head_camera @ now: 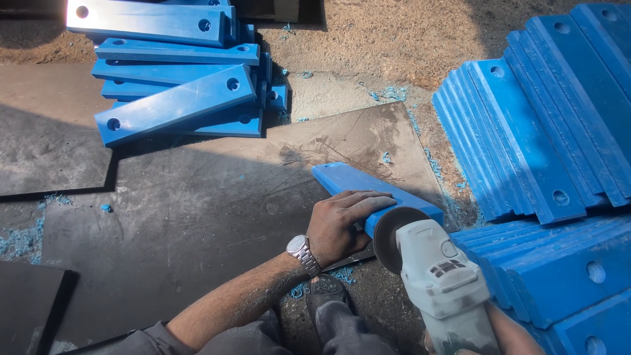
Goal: Grinding and deburring the edges of blue plastic industrial blocks using an angle grinder and a manual deburring tool.
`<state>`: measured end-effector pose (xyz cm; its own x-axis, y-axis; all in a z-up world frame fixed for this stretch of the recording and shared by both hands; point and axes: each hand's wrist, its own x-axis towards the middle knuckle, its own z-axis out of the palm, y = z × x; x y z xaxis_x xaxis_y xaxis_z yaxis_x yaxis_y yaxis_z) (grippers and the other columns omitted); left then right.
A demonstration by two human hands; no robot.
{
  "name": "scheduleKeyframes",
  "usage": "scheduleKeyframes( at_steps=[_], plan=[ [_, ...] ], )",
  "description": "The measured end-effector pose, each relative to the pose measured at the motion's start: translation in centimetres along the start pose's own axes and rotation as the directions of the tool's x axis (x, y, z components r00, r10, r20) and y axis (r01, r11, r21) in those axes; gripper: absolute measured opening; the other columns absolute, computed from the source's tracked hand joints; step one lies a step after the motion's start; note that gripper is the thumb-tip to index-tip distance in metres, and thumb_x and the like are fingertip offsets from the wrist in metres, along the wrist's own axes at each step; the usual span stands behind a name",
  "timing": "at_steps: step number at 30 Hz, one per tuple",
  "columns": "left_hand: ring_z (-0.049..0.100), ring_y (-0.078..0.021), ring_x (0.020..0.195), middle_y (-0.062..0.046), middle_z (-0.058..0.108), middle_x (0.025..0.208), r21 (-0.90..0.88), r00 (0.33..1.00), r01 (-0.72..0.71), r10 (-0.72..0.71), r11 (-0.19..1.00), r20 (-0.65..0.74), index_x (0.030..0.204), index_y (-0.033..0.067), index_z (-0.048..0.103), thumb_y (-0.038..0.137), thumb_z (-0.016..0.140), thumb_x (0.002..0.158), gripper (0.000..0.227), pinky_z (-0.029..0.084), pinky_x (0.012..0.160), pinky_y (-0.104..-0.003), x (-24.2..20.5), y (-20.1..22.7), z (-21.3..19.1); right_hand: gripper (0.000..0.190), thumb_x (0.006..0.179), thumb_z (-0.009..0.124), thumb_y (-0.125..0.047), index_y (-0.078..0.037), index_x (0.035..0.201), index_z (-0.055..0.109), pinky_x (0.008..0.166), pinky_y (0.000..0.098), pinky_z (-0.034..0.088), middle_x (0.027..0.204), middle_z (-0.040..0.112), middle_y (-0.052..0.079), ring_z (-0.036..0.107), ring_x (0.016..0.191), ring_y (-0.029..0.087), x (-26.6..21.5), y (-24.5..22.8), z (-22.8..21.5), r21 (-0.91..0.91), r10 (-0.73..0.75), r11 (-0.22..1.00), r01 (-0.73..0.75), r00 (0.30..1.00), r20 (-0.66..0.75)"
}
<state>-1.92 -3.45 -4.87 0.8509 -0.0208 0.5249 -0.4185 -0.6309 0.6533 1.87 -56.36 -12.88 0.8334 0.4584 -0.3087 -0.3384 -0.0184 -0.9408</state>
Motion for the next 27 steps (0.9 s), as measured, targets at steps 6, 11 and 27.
scheduleKeyframes(
  at_steps=[6,11,27],
  plan=[
    [0.071,-0.0264,0.119,-0.005,0.073,0.13,-0.012,0.999,-0.036,0.036,0.999,-0.028,0.131,0.0217,0.065,0.014,0.081,0.078,0.056,0.059,0.101,-0.044,0.0,-0.4,-1.2,0.096,0.086,0.074,-0.024,-0.008,0.163,0.018,0.085,0.0658,0.054,0.144,0.048,0.031,0.062,0.119,0.045,1.8,-0.6,7.8,-0.037,-0.052,0.998,0.052,0.999,-0.002],
    [0.076,-0.0239,0.111,-0.005,0.076,0.122,-0.057,0.989,0.029,-0.037,0.998,-0.143,0.127,0.0193,0.065,0.012,0.077,0.081,0.048,0.063,0.095,-0.04,1.0,-2.3,-3.9,0.088,0.1,0.062,-0.057,-0.003,0.154,0.019,0.098,0.0666,0.052,0.137,0.051,0.032,0.061,0.123,0.051,4.4,2.8,3.4,0.459,0.156,0.82,-0.341,0.906,0.394],
    [0.07,-0.0157,0.103,-0.01,0.068,0.114,-0.14,0.736,0.343,-0.359,0.929,-0.575,0.125,-0.0003,0.055,0.015,0.081,0.097,0.041,0.061,0.092,-0.028,-7.9,-5.5,-14.9,0.108,0.072,0.086,-0.03,-0.02,0.16,0.025,0.096,0.0487,0.054,0.136,0.05,0.018,0.06,0.117,0.038,17.0,5.0,22.8,-0.805,0.035,0.449,-0.387,0.908,-0.417]
  ],
)
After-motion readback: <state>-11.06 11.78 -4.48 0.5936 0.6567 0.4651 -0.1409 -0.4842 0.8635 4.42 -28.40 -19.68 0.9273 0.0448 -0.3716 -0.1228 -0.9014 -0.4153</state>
